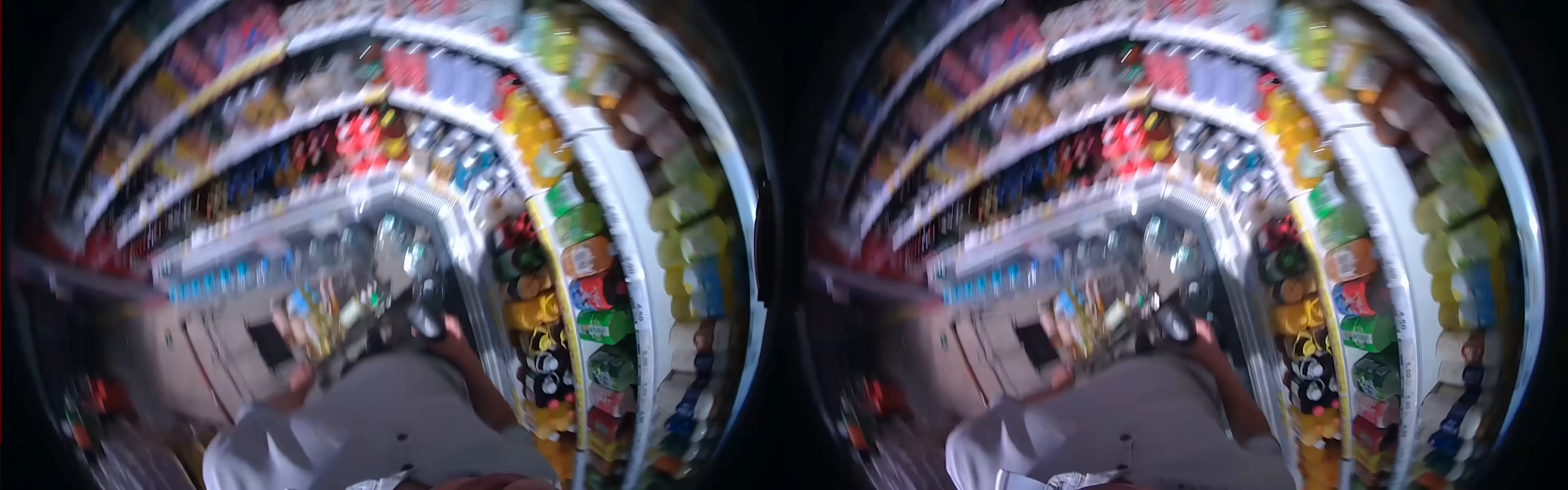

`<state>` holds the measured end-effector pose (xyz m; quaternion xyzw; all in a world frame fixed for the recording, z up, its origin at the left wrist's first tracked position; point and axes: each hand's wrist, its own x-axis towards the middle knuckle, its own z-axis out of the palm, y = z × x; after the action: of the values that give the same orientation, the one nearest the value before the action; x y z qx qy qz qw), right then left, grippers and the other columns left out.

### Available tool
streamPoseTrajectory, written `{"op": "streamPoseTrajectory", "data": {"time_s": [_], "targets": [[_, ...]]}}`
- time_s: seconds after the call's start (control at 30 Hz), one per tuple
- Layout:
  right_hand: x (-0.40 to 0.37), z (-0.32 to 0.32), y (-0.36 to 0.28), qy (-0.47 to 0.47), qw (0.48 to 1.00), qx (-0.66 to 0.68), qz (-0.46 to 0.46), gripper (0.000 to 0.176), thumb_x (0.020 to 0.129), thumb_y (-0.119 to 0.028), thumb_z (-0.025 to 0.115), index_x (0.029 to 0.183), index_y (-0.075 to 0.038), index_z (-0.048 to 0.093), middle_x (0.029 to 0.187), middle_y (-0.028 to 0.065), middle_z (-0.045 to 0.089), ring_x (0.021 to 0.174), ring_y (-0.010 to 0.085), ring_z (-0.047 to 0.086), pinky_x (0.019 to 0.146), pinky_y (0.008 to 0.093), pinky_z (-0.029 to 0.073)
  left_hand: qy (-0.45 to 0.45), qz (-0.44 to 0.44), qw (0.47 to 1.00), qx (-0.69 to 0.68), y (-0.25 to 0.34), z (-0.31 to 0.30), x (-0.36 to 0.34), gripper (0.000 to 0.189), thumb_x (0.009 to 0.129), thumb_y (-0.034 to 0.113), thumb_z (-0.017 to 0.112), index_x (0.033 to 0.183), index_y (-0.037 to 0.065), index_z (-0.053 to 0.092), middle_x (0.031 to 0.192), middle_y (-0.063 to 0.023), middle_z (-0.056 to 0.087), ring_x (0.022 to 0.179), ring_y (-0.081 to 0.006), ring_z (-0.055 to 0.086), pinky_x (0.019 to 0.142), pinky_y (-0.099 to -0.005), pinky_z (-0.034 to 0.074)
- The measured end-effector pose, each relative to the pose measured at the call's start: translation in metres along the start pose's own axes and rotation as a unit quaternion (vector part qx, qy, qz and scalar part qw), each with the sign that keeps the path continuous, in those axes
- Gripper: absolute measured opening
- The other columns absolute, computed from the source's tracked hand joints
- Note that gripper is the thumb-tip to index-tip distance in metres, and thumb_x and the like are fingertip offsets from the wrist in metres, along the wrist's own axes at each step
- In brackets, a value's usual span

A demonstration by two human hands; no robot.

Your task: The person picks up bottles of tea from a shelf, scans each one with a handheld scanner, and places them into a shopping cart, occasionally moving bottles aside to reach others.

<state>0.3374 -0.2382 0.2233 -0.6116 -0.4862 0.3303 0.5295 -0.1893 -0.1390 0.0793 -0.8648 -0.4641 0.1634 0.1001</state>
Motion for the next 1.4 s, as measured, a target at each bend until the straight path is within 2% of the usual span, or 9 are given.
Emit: {"op": "streamPoseTrajectory", "data": {"time_s": [0.03, 0.1, 0.17, 0.53, 0.63, 0.73, 1.03, 1.23, 1.4], "targets": [[0.015, 0.015, -0.027, -0.040, 0.997, 0.009, 0.070, 0.053, 0.071, -0.029, 0.088, 0.110, -0.002, 0.065, 0.103, 0.0142, 0.068, 0.097, 0.0271, 0.065, 0.088, 0.0362, 0.050, 0.194, 0.044, 0.979, 0.050, 0.000, 0.051, 0.008, 0.016, 0.094, 0.030, 0.054, 0.083, 0.020, 0.060, 0.059, 0.0034, 0.044, 0.042, -0.0125, 0.041, 0.038, -0.0320, 0.034], [0.009, 0.057, -0.014, 0.057, 0.959, -0.277, -0.034, 0.049, 0.074, -0.031, 0.088, 0.104, 0.001, 0.065, 0.098, 0.0155, 0.069, 0.089, 0.0249, 0.066, 0.079, 0.0372, 0.052, -0.228, -0.133, 0.945, -0.193, 0.014, 0.011, 0.031, 0.028, 0.091, 0.029, 0.051, 0.102, 0.010, 0.069, 0.093, -0.0148, 0.071, 0.086, -0.0327, 0.071, 0.067, -0.0450, 0.057], [0.045, 0.089, -0.112, -0.030, 0.994, -0.049, 0.097, 0.031, 0.078, -0.014, 0.084, 0.100, 0.002, 0.069, 0.088, 0.0140, 0.073, 0.077, 0.0186, 0.069, 0.073, 0.0327, 0.054, -0.296, -0.327, 0.832, -0.337, 0.014, -0.030, 0.057, 0.051, 0.093, 0.041, 0.044, 0.124, 0.008, 0.067, 0.130, -0.0175, 0.065, 0.123, -0.0358, 0.061, 0.101, -0.0494, 0.049], [0.028, 0.211, -0.102, -0.098, 0.972, -0.090, 0.193, 0.028, 0.081, -0.015, 0.084, 0.100, 0.002, 0.071, 0.086, 0.0061, 0.072, 0.079, 0.0099, 0.066, 0.073, 0.0263, 0.051, -0.329, -0.248, 0.792, -0.451, -0.014, -0.019, 0.067, 0.055, 0.089, 0.049, 0.051, 0.126, 0.011, 0.067, 0.137, -0.0175, 0.061, 0.128, -0.0420, 0.054, 0.105, -0.0510, 0.045], [0.019, 0.228, -0.095, -0.091, 0.959, -0.135, 0.234, 0.028, 0.082, -0.014, 0.084, 0.099, 0.002, 0.070, 0.087, 0.0071, 0.073, 0.077, 0.0113, 0.067, 0.072, 0.0266, 0.052, -0.295, -0.194, 0.817, -0.456, -0.023, 0.009, 0.064, 0.048, 0.089, 0.048, 0.056, 0.111, 0.009, 0.072, 0.118, -0.0191, 0.069, 0.114, -0.0368, 0.063, 0.099, -0.0463, 0.049], [0.004, 0.231, -0.091, -0.084, 0.953, -0.181, 0.226, 0.031, 0.082, -0.021, 0.084, 0.099, 0.002, 0.071, 0.088, 0.0102, 0.073, 0.077, 0.0152, 0.069, 0.071, 0.0304, 0.053, -0.264, -0.218, 0.729, -0.592, -0.024, 0.052, 0.078, 0.041, 0.087, 0.041, 0.062, 0.104, 0.005, 0.072, 0.098, -0.0171, 0.073, 0.092, -0.0331, 0.070, 0.082, -0.0421, 0.054], [-0.019, 0.234, -0.104, -0.007, 0.943, -0.176, 0.284, 0.024, 0.084, -0.016, 0.082, 0.097, 0.001, 0.070, 0.082, 0.0082, 0.073, 0.074, 0.0135, 0.068, 0.069, 0.0305, 0.052, -0.299, -0.260, 0.699, -0.595, -0.016, 0.089, 0.093, 0.038, 0.083, 0.032, 0.061, 0.099, 0.000, 0.073, 0.103, -0.0234, 0.071, 0.105, -0.0378, 0.067, 0.092, -0.0456, 0.051], [-0.045, 0.236, -0.098, 0.017, 0.907, -0.153, 0.391, 0.036, 0.080, -0.025, 0.088, 0.101, -0.002, 0.071, 0.093, 0.0056, 0.071, 0.083, 0.0124, 0.066, 0.075, 0.0289, 0.052, -0.336, -0.343, 0.702, -0.526, -0.007, 0.117, 0.113, 0.055, 0.086, 0.029, 0.062, 0.134, 0.005, 0.055, 0.135, -0.0281, 0.058, 0.114, -0.0408, 0.063, 0.098, -0.0470, 0.050], [-0.061, 0.240, -0.094, 0.022, 0.839, -0.182, 0.511, 0.052, 0.076, -0.033, 0.090, 0.107, 0.001, 0.067, 0.098, 0.0106, 0.070, 0.092, 0.0178, 0.066, 0.084, 0.0342, 0.051, -0.239, -0.394, 0.763, -0.452, 0.011, 0.134, 0.147, 0.095, 0.084, 0.032, 0.071, 0.157, 0.008, 0.015, 0.148, -0.0311, 0.039, 0.135, -0.0512, 0.042, 0.107, -0.0512, 0.043]]}}
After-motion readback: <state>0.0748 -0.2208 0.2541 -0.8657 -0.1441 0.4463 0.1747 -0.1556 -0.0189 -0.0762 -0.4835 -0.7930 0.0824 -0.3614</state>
